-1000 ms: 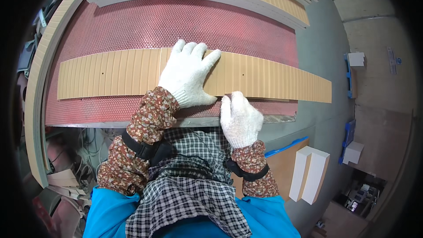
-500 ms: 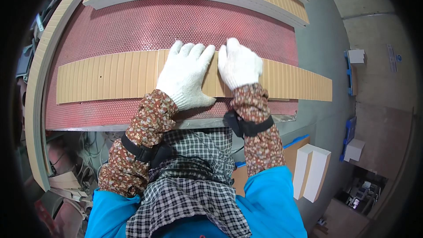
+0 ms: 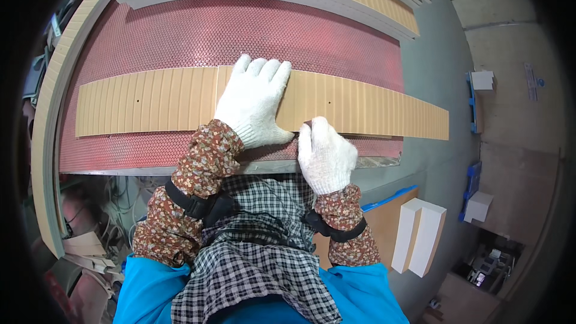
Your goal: Processing and handling wooden panels on a manufacturing line.
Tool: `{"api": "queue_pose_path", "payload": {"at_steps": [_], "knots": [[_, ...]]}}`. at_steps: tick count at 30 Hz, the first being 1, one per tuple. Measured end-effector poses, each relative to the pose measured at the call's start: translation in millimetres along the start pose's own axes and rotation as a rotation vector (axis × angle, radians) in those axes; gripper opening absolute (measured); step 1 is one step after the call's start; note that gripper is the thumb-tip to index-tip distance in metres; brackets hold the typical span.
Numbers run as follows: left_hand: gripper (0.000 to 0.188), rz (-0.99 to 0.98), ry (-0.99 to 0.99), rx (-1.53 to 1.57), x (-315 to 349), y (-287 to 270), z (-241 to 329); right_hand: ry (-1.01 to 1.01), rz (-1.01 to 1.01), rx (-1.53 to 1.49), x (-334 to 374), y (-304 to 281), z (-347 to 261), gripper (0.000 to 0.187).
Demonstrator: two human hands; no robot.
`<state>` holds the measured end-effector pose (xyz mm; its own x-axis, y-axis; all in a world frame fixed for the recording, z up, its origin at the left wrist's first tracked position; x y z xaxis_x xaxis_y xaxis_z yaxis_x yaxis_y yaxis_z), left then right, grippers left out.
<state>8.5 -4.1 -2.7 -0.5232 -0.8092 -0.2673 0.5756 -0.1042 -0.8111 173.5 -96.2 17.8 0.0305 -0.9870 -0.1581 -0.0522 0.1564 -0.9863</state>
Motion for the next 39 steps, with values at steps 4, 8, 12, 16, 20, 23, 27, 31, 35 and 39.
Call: {"api": "queue_pose_path", "payload": {"at_steps": [4, 8, 12, 16, 20, 23, 27, 31, 35, 39], "knots": [[0.106, -0.007, -0.011, 0.008, -0.1, -0.4, 0.3, 0.0, -0.014, 0.043, -30.4, 3.3, 1.7, 0.021], [0.107, 0.001, -0.004, -0.007, 0.6, -1.5, -0.2, 0.037, -0.1, 0.112, -87.8, 13.7, 5.6, 0.029], [0.108, -0.036, -0.024, 0.018, 0.7, -2.3, -0.2, 0.053, -0.094, 0.091, -117.4, 20.5, 6.5, 0.035], [0.106, -0.04, -0.018, 0.005, -0.1, -1.6, -0.9, 0.067, -0.078, 0.113, -96.6, 18.3, 4.3, 0.033], [0.098, 0.075, 0.027, -0.004, 1.1, 1.1, -1.1, 0.0, 0.01, 0.053, -39.4, 7.3, 0.1, 0.024], [0.099, 0.074, 0.032, -0.008, 0.3, 4.3, -2.3, 0.028, 0.006, 0.008, 0.4, 0.9, -1.6, 0.021], [0.104, 0.045, 0.026, -0.015, 1.0, 4.5, -2.2, 0.042, -0.168, 0.005, 29.5, -0.9, -8.8, 0.019], [0.103, 0.037, 0.017, -0.047, 4.0, 1.5, -2.6, 0.072, 0.039, -0.125, 27.6, -4.2, -12.4, 0.018], [0.103, 0.068, -0.001, -0.064, 11.6, -5.8, -7.7, 0.046, 0.044, -0.089, 16.3, 1.9, -14.4, 0.02], [0.104, 0.09, -0.034, -0.098, 22.1, -14.1, -13.5, 0.028, 0.047, -0.063, 13.2, 5.3, -16.3, 0.021]]}}
Point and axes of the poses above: each hand's wrist, its own x-axis away from the middle knuckle, its own y-axis out of the palm, z = x × y, the point moved 2 cm from there along -x, towards the middle knuckle, and after that the axes turned 7 degrees about x, right-handed, at the moved point
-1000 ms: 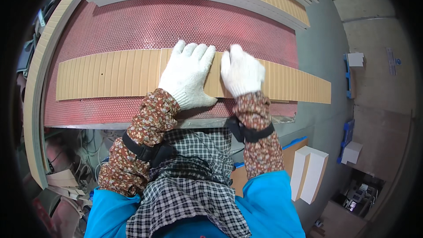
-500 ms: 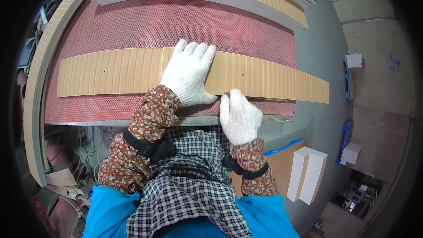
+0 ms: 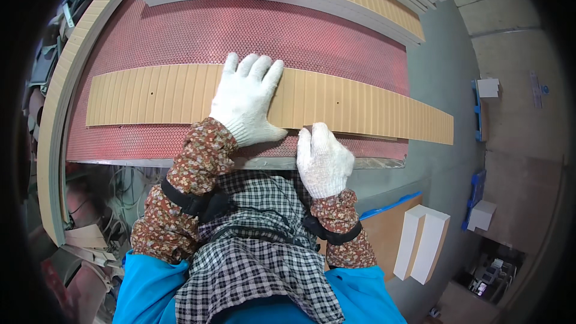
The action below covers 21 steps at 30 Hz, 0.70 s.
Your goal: Processing and handling wooden panels on a manufacturing line.
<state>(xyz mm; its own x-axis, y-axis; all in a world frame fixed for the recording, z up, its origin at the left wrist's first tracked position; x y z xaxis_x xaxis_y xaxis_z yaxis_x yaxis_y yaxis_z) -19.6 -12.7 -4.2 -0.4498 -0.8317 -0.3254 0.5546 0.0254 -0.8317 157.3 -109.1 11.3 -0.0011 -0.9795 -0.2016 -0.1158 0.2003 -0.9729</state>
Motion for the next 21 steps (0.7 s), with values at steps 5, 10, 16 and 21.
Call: {"api": "queue_pose_path", "payload": {"at_steps": [5, 10, 16, 21], "knots": [[0.106, 0.02, -0.052, -0.027, 12.3, -10.1, -13.6, -0.012, -0.04, 0.037, -1.5, -2.3, -0.1, 0.019], [0.106, 0.022, -0.047, 0.071, 11.1, -6.8, -15.2, -0.044, -0.026, 0.07, -29.5, 1.9, 3.3, 0.017], [0.105, 0.028, -0.054, 0.097, 12.1, -9.0, -15.2, -0.015, -0.095, 0.152, -102.1, 18.9, 7.5, 0.026], [0.104, 0.007, -0.056, 0.104, 12.1, -8.2, -16.1, -0.027, -0.112, 0.214, -128.7, 23.7, 6.1, 0.033]]}}
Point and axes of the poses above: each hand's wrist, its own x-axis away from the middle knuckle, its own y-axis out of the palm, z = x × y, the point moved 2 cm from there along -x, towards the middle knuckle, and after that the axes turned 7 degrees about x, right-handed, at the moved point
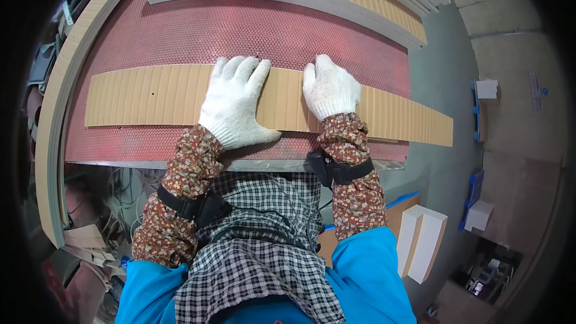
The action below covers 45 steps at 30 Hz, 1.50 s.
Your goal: Processing and handling wooden panels on a manufacturing line.
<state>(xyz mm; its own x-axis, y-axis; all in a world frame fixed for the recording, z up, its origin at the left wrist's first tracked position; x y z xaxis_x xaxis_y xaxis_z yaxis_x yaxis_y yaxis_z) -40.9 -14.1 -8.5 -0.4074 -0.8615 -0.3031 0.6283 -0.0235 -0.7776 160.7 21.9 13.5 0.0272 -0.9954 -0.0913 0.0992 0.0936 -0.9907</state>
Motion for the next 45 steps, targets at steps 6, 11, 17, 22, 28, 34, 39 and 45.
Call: {"api": "queue_pose_path", "payload": {"at_steps": [6, 11, 17, 22, 28, 34, 39, 45], "knots": [[0.099, 0.124, 0.058, -0.026, 0.8, 1.0, 0.3, 0.003, 0.052, -0.082, 65.0, -9.3, -4.0, 0.025], [0.098, 0.114, 0.056, -0.006, 1.1, 2.7, -1.2, -0.031, 0.044, -0.137, 123.0, -18.8, -3.7, 0.02], [0.097, 0.107, 0.05, -0.011, 0.0, 2.3, -0.3, -0.026, 0.064, -0.125, 88.7, -11.8, -0.2, 0.022], [0.097, 0.107, 0.046, 0.006, 0.4, 2.9, -1.0, 0.029, -0.022, -0.038, 15.8, -1.1, 3.0, 0.032], [0.1, 0.097, 0.04, -0.018, 1.5, 3.2, -0.3, 0.039, -0.008, -0.017, 5.7, -1.6, -0.3, 0.034], [0.103, 0.077, 0.029, 0.0, 1.2, 3.5, -1.4, 0.016, 0.036, -0.075, 86.1, -13.2, -4.6, 0.024], [0.103, 0.078, 0.037, 0.013, 0.8, 4.4, -2.5, 0.009, -0.067, -0.137, 139.1, -17.4, -6.3, 0.02], [0.101, 0.084, 0.032, 0.007, 1.9, 4.7, -2.4, 0.09, 0.044, -0.205, 138.2, -16.0, -16.8, 0.018]]}}
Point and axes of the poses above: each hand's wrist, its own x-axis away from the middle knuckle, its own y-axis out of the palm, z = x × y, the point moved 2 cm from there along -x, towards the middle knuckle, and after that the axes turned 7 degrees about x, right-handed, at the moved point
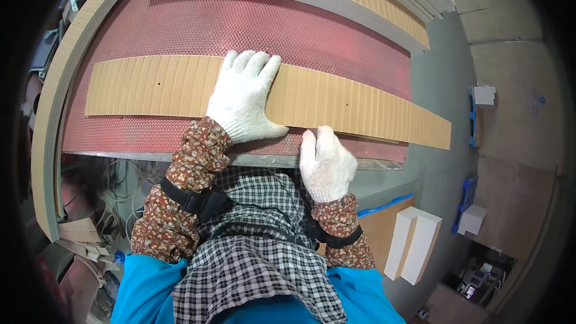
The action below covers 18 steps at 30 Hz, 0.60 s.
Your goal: Processing and handling wooden panels on a manufacturing line.
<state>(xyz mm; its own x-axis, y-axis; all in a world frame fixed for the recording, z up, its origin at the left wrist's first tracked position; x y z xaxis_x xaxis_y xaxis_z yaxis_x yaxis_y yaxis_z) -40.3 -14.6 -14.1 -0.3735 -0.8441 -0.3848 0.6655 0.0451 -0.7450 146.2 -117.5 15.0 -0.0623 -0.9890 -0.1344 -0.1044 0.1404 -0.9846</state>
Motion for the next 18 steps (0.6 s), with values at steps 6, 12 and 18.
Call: {"api": "queue_pose_path", "payload": {"at_steps": [6, 12, 18], "knots": [[0.099, 0.024, 0.005, 0.011, 0.0, 0.0, 0.3, -0.037, 0.028, -0.014, -9.0, 0.0, -5.1, 0.019], [0.099, 0.031, 0.01, 0.026, -0.4, -1.1, 0.7, -0.087, 0.026, 0.039, -11.8, -0.4, -7.4, 0.019], [0.1, -0.019, -0.015, 0.022, -1.4, -0.4, 0.5, -0.116, 0.04, 0.099, -62.5, 4.6, -9.7, 0.019]]}}
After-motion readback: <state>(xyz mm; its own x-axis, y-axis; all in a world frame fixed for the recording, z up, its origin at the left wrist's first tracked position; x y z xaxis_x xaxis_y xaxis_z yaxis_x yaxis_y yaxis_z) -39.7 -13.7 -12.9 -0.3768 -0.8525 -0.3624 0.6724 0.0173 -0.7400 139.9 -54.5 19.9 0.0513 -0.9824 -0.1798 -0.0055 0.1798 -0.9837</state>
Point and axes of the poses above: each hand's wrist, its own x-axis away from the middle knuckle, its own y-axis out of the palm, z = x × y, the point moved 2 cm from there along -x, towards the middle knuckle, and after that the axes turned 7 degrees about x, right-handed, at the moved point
